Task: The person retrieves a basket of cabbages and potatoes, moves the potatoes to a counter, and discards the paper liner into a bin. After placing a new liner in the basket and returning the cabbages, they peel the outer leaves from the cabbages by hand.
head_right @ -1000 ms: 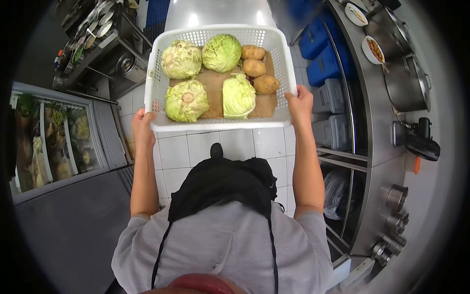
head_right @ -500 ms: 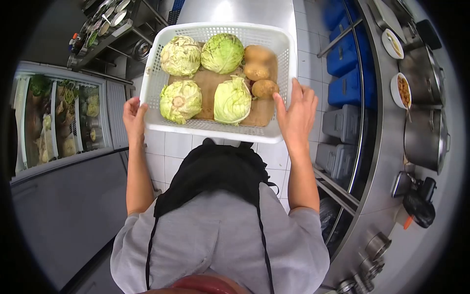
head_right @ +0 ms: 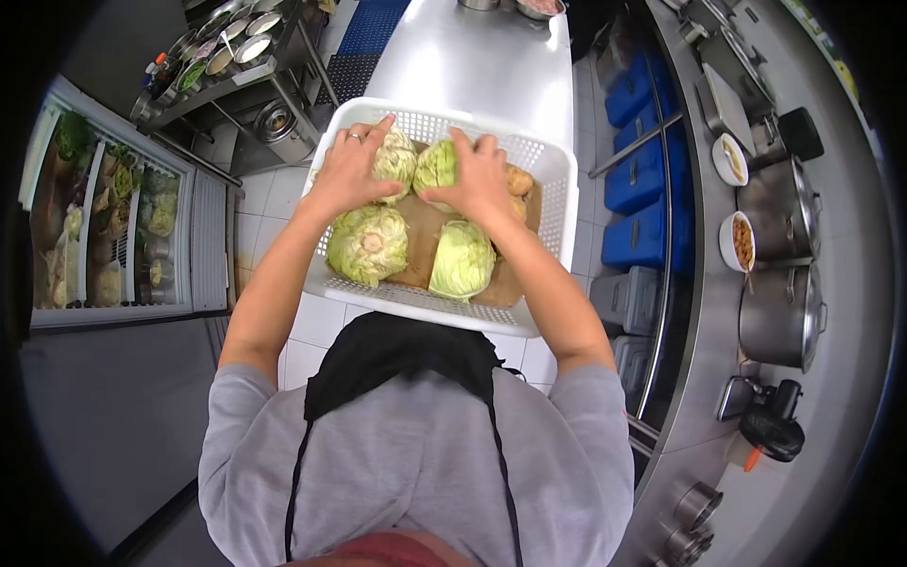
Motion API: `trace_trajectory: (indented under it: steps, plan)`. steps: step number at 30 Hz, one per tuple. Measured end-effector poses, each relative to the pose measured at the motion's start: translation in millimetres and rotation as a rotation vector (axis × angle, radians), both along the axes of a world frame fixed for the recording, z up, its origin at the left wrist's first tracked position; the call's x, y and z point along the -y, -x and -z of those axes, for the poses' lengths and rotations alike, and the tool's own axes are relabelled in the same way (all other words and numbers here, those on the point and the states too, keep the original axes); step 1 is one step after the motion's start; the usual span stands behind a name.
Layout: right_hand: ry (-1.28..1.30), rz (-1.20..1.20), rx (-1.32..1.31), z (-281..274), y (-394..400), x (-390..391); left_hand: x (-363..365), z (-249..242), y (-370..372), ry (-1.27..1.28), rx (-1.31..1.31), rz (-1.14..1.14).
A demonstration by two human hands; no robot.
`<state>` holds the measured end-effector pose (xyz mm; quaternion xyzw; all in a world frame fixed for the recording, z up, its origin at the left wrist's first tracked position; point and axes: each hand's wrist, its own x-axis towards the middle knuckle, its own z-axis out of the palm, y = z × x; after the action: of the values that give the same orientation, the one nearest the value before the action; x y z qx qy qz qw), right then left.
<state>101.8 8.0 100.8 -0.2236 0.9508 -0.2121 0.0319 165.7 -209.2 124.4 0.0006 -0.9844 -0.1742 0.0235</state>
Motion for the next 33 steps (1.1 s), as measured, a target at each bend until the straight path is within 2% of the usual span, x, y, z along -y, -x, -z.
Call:
trace_trajectory:
  steps: [1, 5, 6, 9, 12, 16, 19, 20, 23, 25, 27, 29, 31, 33]
  plan:
    - [0.015, 0.015, 0.028, -1.3, 2.8, -6.7, 3.0, -7.2, -1.3, -0.055, 0.050, -0.005]
    - [0.205, 0.004, 0.060, 24.2, 9.7, -28.4, 24.8, 9.4, 6.6, -0.027, -0.075, 0.113]
    - [0.248, -0.055, 0.027, 36.0, 12.1, -29.5, 25.3, 7.3, 7.5, 0.052, -0.051, 0.140]
    - [0.311, -0.069, 0.118, 31.0, 4.3, -23.0, 31.0, 22.8, 21.3, 0.025, 0.060, 0.208]
    - [0.362, -0.046, 0.096, 32.1, 4.2, -26.2, 28.5, 6.6, 24.6, 0.010, 0.171, 0.216]
    - [0.714, 0.095, 0.433, 9.4, 18.9, -45.5, 29.6, 15.4, 26.3, -0.048, 0.118, 0.172]
    - [1.275, 0.278, 0.769, 13.0, 28.9, -61.1, 30.6, 12.8, 22.6, -0.091, 0.130, 0.156]
    - [1.347, 0.358, 0.827, 15.8, 30.6, -62.5, 31.6, 13.4, 21.2, -0.109, 0.117, 0.163]
    - [1.514, 0.328, 0.926, -11.9, 45.3, -62.3, 26.0, 13.0, 19.2, -0.042, 0.084, 0.143]
    - [1.470, 0.235, 0.801, -25.0, 70.1, -61.3, 24.6, 17.2, 21.0, -0.064, 0.065, 0.138]
    - [1.313, 0.208, 0.586, -29.9, 109.4, -59.4, 24.1, 18.7, 24.4, -0.072, 0.063, 0.134]
    - [1.112, 0.310, 0.303, -43.9, 135.3, -39.9, 25.5, 18.4, 27.1, -0.075, 0.077, 0.126]
    - [0.719, 0.282, 0.079, -33.0, 169.8, -26.8, 22.2, 17.7, 25.3, -0.063, 0.062, 0.105]
    - [0.201, 0.216, -0.139, -30.5, 180.2, -9.6, 21.2, 14.4, 23.4, -0.056, 0.034, 0.099]
